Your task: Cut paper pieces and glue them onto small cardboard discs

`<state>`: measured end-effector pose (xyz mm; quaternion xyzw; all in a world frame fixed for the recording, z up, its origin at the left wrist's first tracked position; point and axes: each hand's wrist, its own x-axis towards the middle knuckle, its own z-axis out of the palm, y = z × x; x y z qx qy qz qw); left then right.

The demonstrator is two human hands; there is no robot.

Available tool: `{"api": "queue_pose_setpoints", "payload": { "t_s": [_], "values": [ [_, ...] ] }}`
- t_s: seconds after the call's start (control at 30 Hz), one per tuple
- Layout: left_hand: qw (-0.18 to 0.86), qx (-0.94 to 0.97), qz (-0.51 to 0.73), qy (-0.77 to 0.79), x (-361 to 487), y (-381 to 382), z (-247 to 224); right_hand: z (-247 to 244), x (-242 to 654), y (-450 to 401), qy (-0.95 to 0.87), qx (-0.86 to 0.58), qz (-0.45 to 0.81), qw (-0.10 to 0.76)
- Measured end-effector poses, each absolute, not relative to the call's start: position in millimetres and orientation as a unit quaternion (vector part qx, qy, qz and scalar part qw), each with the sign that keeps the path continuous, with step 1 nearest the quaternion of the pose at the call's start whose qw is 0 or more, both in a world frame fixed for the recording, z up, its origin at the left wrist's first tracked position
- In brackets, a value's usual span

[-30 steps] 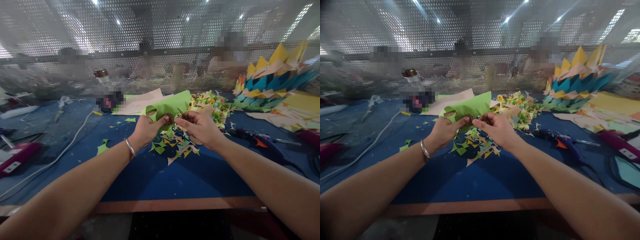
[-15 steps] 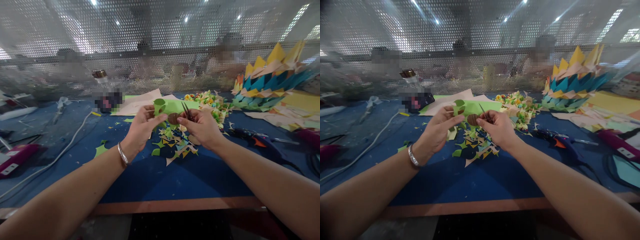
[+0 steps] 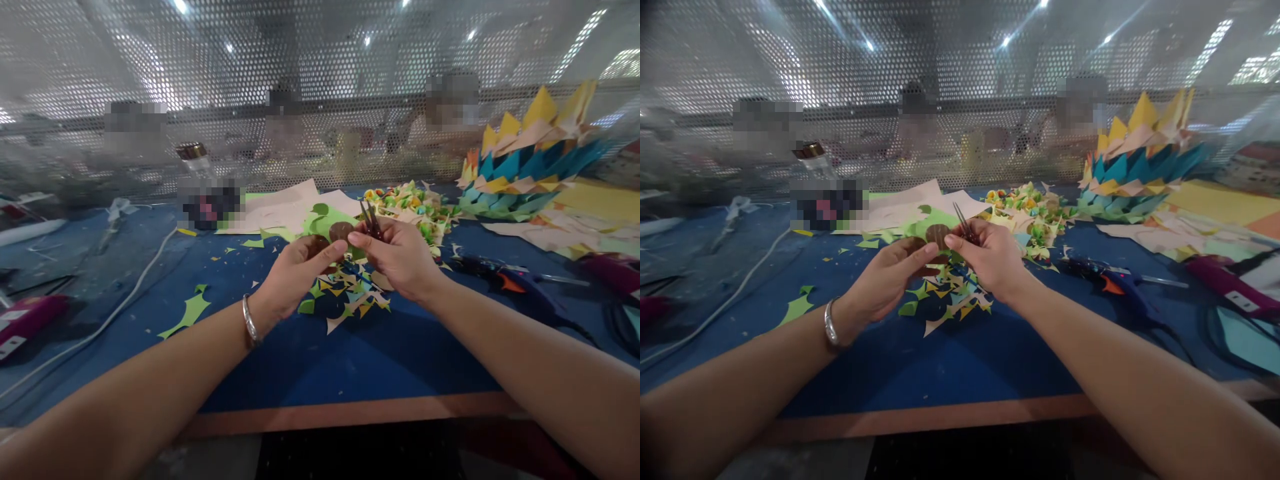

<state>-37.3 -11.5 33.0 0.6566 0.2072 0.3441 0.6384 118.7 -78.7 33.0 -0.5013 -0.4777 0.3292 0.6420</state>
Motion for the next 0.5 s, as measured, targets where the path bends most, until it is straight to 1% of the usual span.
{"api": "queue_pose_setpoints", "payload": {
  "t_s": [0.07, 0.13, 0.33, 0.5],
  "values": [
    [0.700, 0.583, 0.367, 0.189, -32, -10, 30, 31, 117, -77, -0.479, -0.495, 0.347, 0.636],
    [0.718, 0.537, 0.397, 0.198, -29, -9, 27, 30, 115, -76, -0.482, -0.493, 0.365, 0.626],
    [0.711, 0.529, 0.414, 0.208, -34, 1, 29, 32, 112, -83, -0.490, -0.517, 0.416, 0.565],
    [0.710, 0.512, 0.432, 0.215, -38, 8, 32, 33, 112, -86, -0.489, -0.501, 0.457, 0.549]
  ]
}}
